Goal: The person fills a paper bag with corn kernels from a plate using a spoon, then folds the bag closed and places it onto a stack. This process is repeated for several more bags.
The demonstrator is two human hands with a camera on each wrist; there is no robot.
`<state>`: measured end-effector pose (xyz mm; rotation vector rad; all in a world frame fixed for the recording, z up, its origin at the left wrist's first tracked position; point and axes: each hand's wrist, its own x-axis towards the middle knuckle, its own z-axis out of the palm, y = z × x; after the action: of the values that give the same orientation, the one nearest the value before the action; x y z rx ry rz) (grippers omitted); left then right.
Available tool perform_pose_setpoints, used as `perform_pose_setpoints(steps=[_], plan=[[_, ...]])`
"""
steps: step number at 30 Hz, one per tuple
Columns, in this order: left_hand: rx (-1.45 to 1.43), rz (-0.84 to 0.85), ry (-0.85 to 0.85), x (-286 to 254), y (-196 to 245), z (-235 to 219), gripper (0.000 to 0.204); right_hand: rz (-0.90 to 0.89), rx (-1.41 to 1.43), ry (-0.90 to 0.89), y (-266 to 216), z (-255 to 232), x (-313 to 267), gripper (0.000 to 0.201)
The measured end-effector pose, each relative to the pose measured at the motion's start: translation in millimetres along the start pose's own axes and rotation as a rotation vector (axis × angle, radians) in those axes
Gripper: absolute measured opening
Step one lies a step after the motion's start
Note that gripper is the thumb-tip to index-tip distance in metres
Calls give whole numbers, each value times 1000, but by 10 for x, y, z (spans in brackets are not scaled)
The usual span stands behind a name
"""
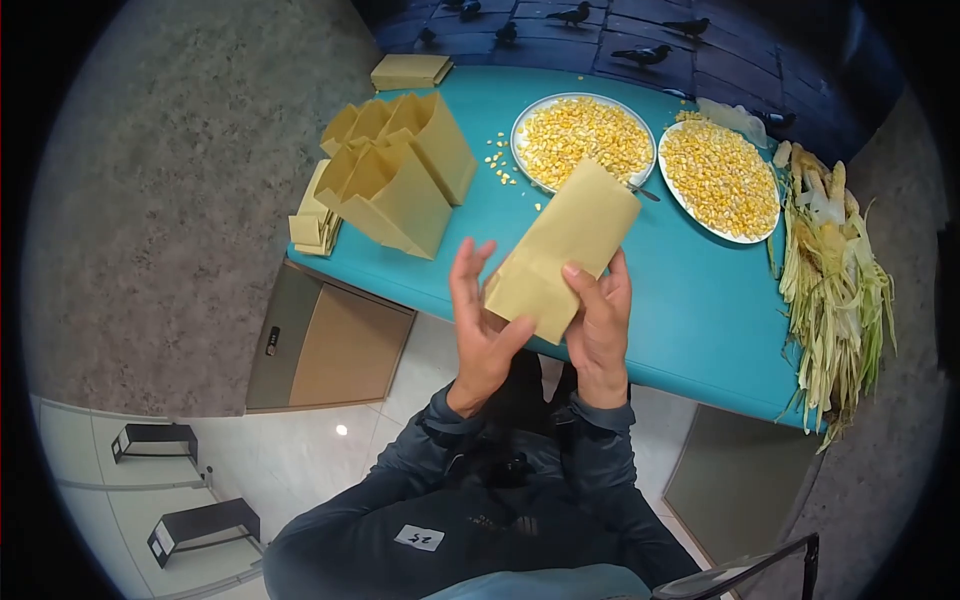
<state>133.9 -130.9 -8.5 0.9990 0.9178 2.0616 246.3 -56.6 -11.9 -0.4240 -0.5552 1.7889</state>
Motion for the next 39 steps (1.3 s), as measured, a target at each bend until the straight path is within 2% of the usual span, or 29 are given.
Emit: perform_pose_setpoints(steps=[2,3,5,6,8,9,11,14,15,17,20,26,27,29,33,34,35,36,38,39], plan=[[268,-339,-18,1,63,-34,98,7,-30,15,-9,-29,0,67],[264,-342,-9,3,79,-14,98,15,-37,15,-8,-11,-17,67],[121,-391,8,34,86,46,77,-48,-81,-15,-17,43,-34,75],[119,-391,14,42,84,64,77,-42,-85,-17,-7,37,-41,75],[169,-212,63,54,79,80,73,-49,-147,-49,15,22,-60,83],[170,-210,69,60,72,73,73,-43,-149,-53,12,35,-65,83],[303,-72,45,65,54,57,73,25,-193,-90,-10,66,-77,87],[280,-43,5,73,34,46,74,22,-168,-51,8,63,-94,81],[279,-44,8,69,50,66,74,25,-170,-51,23,48,-90,81],[141,-198,50,68,102,117,76,-48,-130,-17,62,15,-68,73],[54,-288,36,69,74,73,72,-78,-135,-8,57,23,-58,67],[71,-280,26,8,81,67,55,-102,-163,27,61,24,-51,58],[70,-281,28,-7,73,60,55,-101,-164,28,58,15,-58,58],[86,-280,-5,-48,41,32,42,-74,-154,42,47,-20,-68,60],[131,-310,26,-114,31,16,36,-75,-154,-7,67,-71,-67,60],[146,-301,51,-123,41,27,36,-141,-249,48,71,-63,-67,62],[171,-260,51,-133,10,-23,36,-213,-346,103,94,-29,-80,64],[180,-234,69,-123,11,-21,36,-202,-338,72,127,31,-96,64],[251,10,206,-104,-4,16,33,-419,-637,183,125,115,-151,61],[450,103,203,-105,-32,-9,35,-306,-659,77,43,185,-220,50]])
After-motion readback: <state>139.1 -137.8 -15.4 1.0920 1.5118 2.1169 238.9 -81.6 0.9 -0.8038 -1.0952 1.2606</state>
